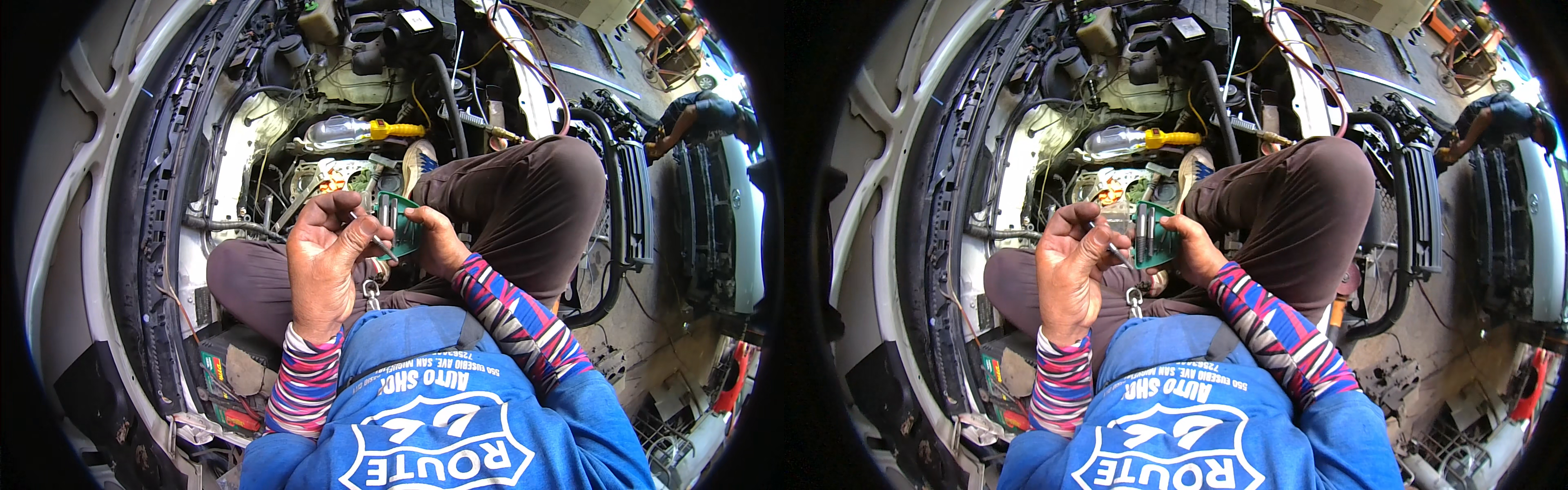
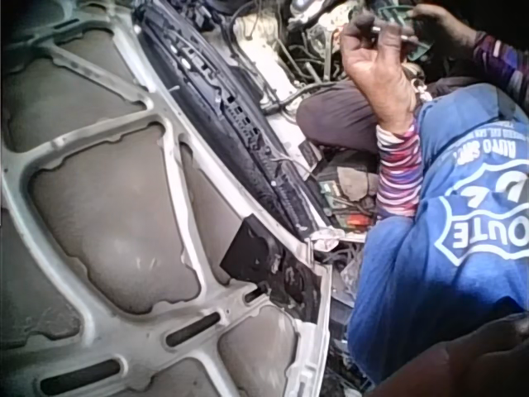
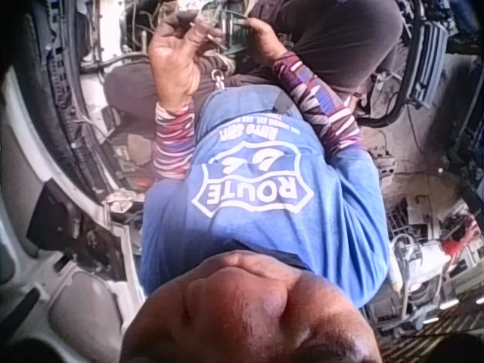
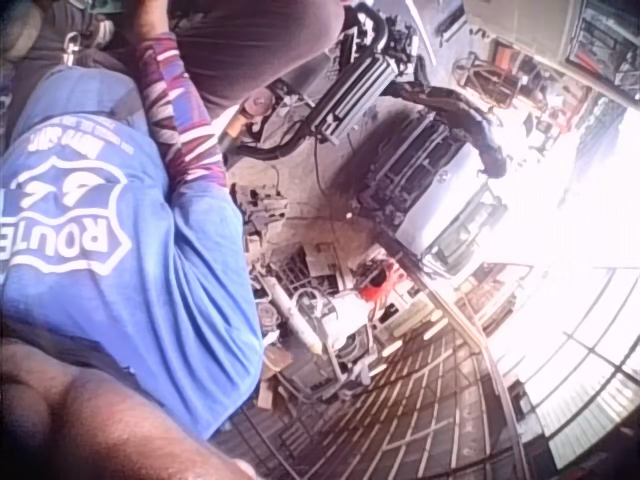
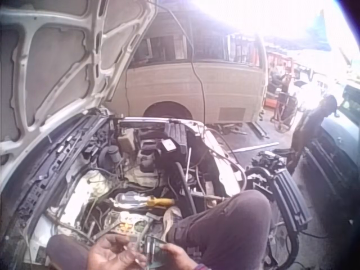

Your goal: The person sits in the engine bay of a white car, selects bolts from a small plastic case, and places them into the engine block. They then connect red and black jumper cables to the car battery terminals.

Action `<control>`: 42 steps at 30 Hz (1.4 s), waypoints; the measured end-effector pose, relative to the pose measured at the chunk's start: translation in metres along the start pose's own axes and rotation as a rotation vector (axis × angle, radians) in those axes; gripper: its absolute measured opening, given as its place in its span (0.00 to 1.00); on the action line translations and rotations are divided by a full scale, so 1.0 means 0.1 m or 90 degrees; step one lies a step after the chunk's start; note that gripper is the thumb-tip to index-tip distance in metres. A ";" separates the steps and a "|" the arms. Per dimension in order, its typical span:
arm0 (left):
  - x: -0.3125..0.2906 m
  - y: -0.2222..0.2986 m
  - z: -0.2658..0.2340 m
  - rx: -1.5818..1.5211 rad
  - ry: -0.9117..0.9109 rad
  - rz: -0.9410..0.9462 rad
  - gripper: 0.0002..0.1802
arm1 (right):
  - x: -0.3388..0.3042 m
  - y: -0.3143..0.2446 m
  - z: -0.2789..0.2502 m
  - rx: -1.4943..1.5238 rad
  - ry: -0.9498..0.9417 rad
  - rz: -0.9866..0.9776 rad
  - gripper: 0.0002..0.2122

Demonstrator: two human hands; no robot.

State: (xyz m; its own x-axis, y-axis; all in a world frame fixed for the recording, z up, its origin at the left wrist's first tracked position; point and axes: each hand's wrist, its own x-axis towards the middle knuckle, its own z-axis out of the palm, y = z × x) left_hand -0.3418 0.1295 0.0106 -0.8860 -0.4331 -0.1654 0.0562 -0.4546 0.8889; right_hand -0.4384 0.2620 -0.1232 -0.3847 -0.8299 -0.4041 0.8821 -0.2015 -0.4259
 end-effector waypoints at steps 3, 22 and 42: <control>-0.01 0.01 0.00 0.020 0.014 0.015 0.17 | 0.03 0.02 -0.04 0.007 0.006 -0.003 0.25; -0.01 -0.03 -0.01 0.132 0.076 0.082 0.17 | 0.04 0.03 -0.06 0.013 -0.025 -0.005 0.25; 0.06 -0.24 -0.15 0.138 0.083 0.088 0.17 | 0.02 0.04 -0.04 -0.100 0.011 -0.053 0.18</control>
State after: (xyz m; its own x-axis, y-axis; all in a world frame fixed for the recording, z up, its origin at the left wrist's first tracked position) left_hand -0.3416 0.1262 -0.0184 -0.8089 -0.5828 -0.0769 0.0609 -0.2131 0.9751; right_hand -0.4366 0.2617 -0.1291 -0.4605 -0.8042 -0.3759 0.7940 -0.1838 -0.5795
